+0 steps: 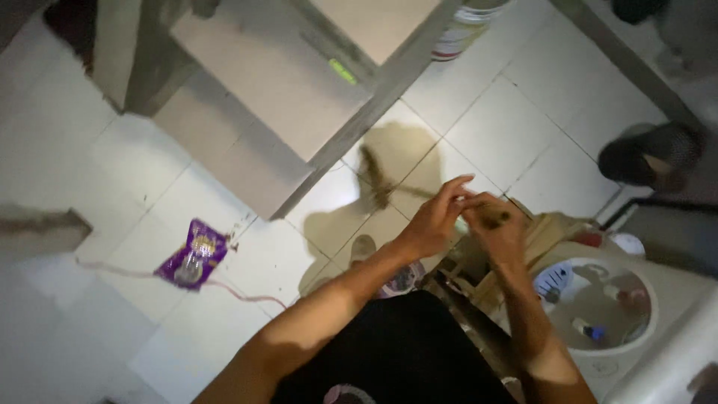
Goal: Sweeping dirt and debris from the floor and stairs using a broom.
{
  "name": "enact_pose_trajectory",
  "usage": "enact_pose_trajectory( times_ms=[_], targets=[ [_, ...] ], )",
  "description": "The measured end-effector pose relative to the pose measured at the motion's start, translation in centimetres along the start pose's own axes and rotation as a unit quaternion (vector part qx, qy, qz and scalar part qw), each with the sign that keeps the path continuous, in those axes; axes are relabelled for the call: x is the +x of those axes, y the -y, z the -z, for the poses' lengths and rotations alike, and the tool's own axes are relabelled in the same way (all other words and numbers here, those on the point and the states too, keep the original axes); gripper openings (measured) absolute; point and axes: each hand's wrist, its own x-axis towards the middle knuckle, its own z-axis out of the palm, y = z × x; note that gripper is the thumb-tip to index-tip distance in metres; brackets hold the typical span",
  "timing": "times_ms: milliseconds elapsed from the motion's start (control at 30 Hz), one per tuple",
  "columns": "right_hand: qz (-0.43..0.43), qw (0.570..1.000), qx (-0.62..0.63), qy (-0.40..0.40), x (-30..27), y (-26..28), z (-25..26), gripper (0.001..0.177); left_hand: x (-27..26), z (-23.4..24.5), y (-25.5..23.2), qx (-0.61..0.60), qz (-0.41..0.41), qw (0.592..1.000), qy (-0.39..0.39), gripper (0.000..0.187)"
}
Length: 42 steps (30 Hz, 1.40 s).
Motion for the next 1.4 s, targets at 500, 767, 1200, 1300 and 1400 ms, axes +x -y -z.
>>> enact_pose_trajectory(
  times_ms=[500, 767, 1200, 1300, 1400],
  targets=[
    [0.094, 0.984, -0.120, 0.091, 1.5, -11.6, -18.4, 0.016, -2.5, 5.0, 21.0, 0.071, -0.114, 0.968, -0.214, 0.054],
    [-0.021, 0.979, 0.053, 0.194, -7.3, -4.3, -26.6, 0.013, -17.1, 8.1, 19.9, 0.121, 0.040, 0.928, -0.350, 0.026],
    [0.033, 0.986, -0.114, 0.120, -14.7, 7.2, -19.3, 0.011, -22.7, 6.2, 8.8, 0.077, -0.069, 0.959, -0.265, 0.020],
    [0.151, 0.973, -0.135, 0.108, -16.3, -0.9, -25.5, 0.018, -24.5, 7.2, 16.7, 0.011, -0.060, 0.957, -0.283, 0.017],
    [0.086, 0.985, -0.088, 0.121, -19.6, -1.2, -31.5, 0.021, -29.2, 8.8, 19.2, 0.098, -0.123, 0.919, -0.362, 0.018]
  ],
)
